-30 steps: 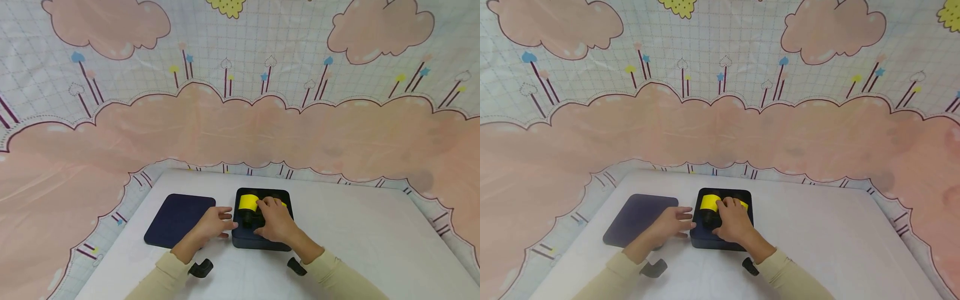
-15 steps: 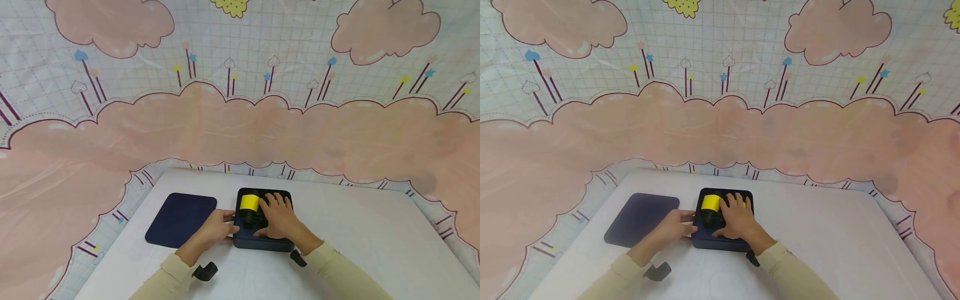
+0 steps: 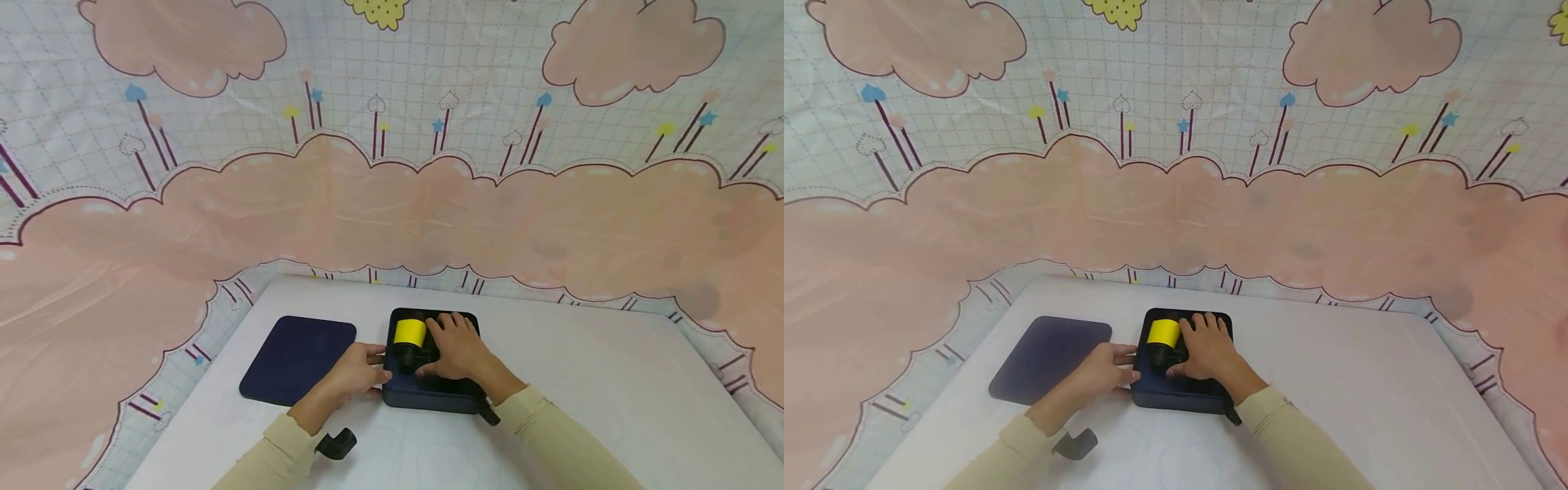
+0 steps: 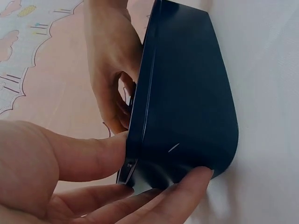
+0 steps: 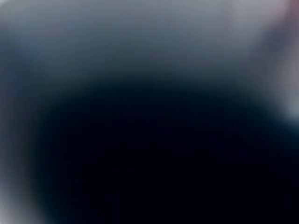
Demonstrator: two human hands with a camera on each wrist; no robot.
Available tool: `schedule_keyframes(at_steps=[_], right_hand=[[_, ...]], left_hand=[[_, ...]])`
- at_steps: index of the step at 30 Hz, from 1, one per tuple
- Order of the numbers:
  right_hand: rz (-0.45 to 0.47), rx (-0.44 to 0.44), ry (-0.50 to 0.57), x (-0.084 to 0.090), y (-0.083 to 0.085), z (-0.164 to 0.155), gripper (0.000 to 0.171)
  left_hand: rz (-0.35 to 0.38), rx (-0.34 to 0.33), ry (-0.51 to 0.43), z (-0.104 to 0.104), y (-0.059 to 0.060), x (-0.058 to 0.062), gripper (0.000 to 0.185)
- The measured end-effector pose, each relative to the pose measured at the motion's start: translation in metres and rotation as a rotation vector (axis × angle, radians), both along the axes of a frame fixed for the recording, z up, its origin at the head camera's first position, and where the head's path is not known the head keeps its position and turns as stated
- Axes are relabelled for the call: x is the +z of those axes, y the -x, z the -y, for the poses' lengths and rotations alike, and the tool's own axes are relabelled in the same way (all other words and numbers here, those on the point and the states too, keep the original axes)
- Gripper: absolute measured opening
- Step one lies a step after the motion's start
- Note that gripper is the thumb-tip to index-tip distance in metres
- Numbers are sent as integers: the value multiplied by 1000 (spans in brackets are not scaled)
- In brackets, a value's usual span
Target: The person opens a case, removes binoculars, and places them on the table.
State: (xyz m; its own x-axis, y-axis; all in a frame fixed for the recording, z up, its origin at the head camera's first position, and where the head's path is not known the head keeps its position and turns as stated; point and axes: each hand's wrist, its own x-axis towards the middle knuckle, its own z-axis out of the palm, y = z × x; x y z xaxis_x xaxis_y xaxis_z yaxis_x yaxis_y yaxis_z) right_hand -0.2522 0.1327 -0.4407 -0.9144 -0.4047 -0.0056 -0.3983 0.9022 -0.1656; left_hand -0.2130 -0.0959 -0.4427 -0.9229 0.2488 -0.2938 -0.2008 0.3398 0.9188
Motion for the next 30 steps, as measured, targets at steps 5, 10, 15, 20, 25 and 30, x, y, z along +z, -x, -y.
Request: schedule_keyframes(at_steps=[5,10,15,20,25,30], right_hand=[[18,2,3,-1,4,-4,99],[12,8,-12,0,7,-5,96],[32,7,-12,-1,10,-6,94],[34,4,-15,-3,12,-6,92],[28,-2,-3,-4,13,-5,91],[20,6,30,-1,11,-6,93]], left_hand=[[10,-6,7,0,2,0,67],[20,18,20,1,7,0,65],[17,25,51,-1,10,1,63],[13,32,54,-1,9,2,63],[11,30,47,0,8,2,63],[10,34,46,1,6,2,63]])
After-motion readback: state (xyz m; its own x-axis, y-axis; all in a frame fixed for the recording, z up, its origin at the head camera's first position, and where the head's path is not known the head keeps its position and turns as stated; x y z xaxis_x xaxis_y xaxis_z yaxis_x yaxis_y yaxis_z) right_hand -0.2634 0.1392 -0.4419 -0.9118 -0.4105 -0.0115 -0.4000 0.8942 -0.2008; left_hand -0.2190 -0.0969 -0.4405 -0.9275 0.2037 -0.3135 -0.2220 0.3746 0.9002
